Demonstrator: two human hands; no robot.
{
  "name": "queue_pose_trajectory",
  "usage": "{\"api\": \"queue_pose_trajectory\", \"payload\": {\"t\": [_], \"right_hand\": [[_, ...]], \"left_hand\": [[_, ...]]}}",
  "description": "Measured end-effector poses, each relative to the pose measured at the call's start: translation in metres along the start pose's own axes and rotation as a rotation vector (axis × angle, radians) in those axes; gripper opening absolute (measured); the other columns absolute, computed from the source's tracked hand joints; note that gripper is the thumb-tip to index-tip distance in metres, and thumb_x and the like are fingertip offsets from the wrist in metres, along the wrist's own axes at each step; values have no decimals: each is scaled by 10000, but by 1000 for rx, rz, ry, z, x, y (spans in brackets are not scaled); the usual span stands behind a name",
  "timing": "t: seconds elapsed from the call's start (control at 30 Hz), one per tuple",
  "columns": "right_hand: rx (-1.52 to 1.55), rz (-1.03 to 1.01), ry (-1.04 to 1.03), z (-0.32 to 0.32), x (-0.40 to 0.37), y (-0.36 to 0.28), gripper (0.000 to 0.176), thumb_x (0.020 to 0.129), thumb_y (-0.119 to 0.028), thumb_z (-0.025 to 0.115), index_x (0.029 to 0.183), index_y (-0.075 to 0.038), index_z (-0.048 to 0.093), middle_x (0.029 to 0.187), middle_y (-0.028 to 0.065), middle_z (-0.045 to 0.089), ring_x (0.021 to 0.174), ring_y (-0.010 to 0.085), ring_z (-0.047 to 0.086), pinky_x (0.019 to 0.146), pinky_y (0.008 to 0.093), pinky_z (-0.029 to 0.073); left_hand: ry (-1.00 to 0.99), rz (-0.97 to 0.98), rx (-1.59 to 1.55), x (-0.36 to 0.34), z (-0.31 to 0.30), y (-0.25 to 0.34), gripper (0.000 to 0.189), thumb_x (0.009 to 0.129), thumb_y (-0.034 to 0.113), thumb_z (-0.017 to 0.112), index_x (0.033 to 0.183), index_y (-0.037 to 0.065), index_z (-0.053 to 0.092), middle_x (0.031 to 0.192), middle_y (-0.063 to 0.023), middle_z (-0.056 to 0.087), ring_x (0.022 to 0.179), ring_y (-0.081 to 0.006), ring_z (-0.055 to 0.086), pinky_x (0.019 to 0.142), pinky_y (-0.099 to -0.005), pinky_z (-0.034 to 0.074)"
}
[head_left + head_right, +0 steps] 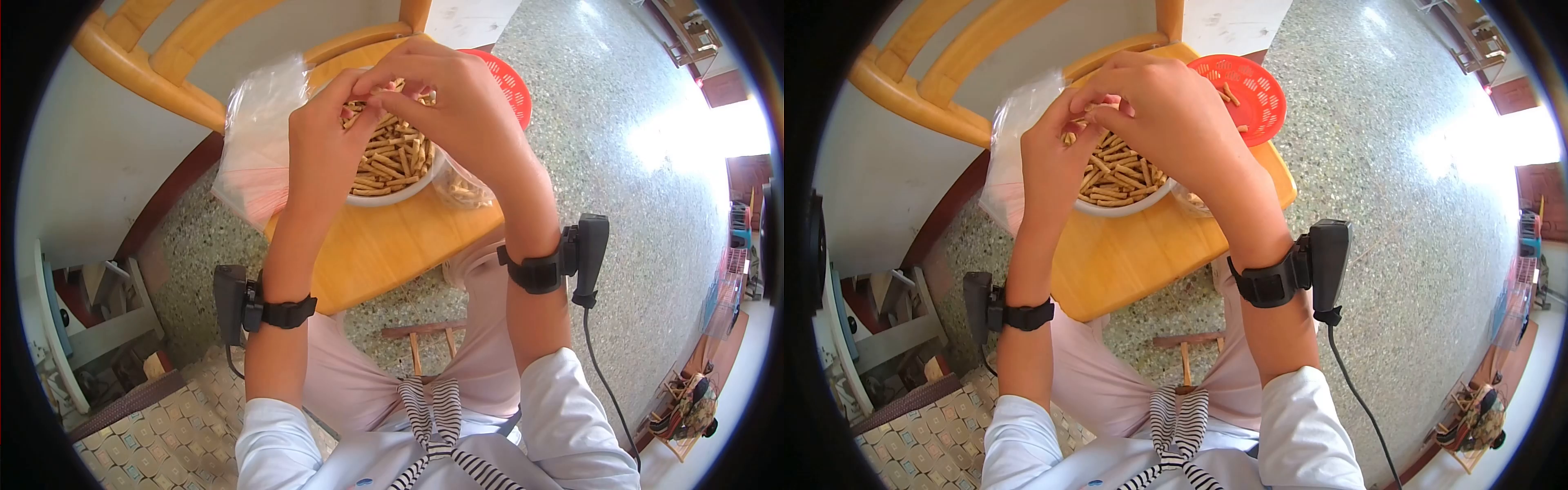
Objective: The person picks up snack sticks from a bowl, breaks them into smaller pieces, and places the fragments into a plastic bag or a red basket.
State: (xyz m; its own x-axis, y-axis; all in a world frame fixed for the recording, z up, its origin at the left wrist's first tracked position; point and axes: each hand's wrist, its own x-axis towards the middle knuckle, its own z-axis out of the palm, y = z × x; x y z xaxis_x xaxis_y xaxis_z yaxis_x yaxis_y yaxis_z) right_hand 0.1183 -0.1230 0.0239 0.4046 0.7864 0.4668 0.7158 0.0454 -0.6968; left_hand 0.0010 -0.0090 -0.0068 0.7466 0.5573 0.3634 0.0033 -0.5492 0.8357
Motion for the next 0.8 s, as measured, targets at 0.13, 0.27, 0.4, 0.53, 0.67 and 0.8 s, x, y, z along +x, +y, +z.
{"api": "queue_pose_trajectory", "payload": {"t": [0.13, 0.27, 0.4, 0.53, 0.67, 0.8], "right_hand": [[-9, 44, 34, -4, 0, 0, 138, 842, -211, 707, 936, -123, 761, 825, 77, 717, 748, 257, 680, 679, 364, 538], [-176, 191, -3, -20, -1, 2, 146, 866, -216, 693, 953, -109, 742, 840, 94, 725, 755, 272, 688, 673, 376, 540], [-184, 168, -60, -12, -2, 7, 177, 896, -206, 673, 1021, -84, 698, 854, 123, 720, 798, 315, 692, 690, 399, 539], [-108, 89, -148, -11, -8, 14, 202, 913, -202, 656, 1069, -74, 671, 871, 141, 716, 807, 341, 691, 694, 404, 539], [-119, 170, -222, -28, -17, 20, 323, 871, -270, 709, 1134, -89, 664, 987, 157, 713, 947, 331, 684, 780, 428, 531], [-373, 238, -214, -56, -35, 33, 481, 791, -355, 779, 1183, -104, 657, 999, 139, 690, 1011, 312, 656, 840, 439, 514]], "left_hand": [[-3, -11, 8, 1, -2, -1, 177, 923, 117, 687, 1089, 53, 677, 960, -49, 744, 837, -160, 695, 709, -295, 500], [24, -56, -22, 3, -7, 7, 152, 916, 121, 700, 1053, 55, 708, 954, -30, 743, 778, -117, 662, 664, -259, 489], [67, 98, -72, 5, -8, 3, 136, 891, 84, 726, 1024, 64, 738, 932, -19, 721, 747, -103, 632, 648, -230, 478], [-39, 126, -244, 5, -8, -1, 156, 874, 64, 739, 1029, 72, 742, 938, -7, 704, 782, -92, 640, 655, -221, 480], [-123, 29, -288, -2, 0, 11, 199, 881, 58, 733, 1078, 82, 732, 966, -5, 700, 832, -87, 651, 693, -224, 500], [-159, 41, -428, -8, 17, 19, 216, 890, 25, 712, 1103, 65, 711, 1002, -32, 721, 869, -101, 676, 738, -230, 536]]}}
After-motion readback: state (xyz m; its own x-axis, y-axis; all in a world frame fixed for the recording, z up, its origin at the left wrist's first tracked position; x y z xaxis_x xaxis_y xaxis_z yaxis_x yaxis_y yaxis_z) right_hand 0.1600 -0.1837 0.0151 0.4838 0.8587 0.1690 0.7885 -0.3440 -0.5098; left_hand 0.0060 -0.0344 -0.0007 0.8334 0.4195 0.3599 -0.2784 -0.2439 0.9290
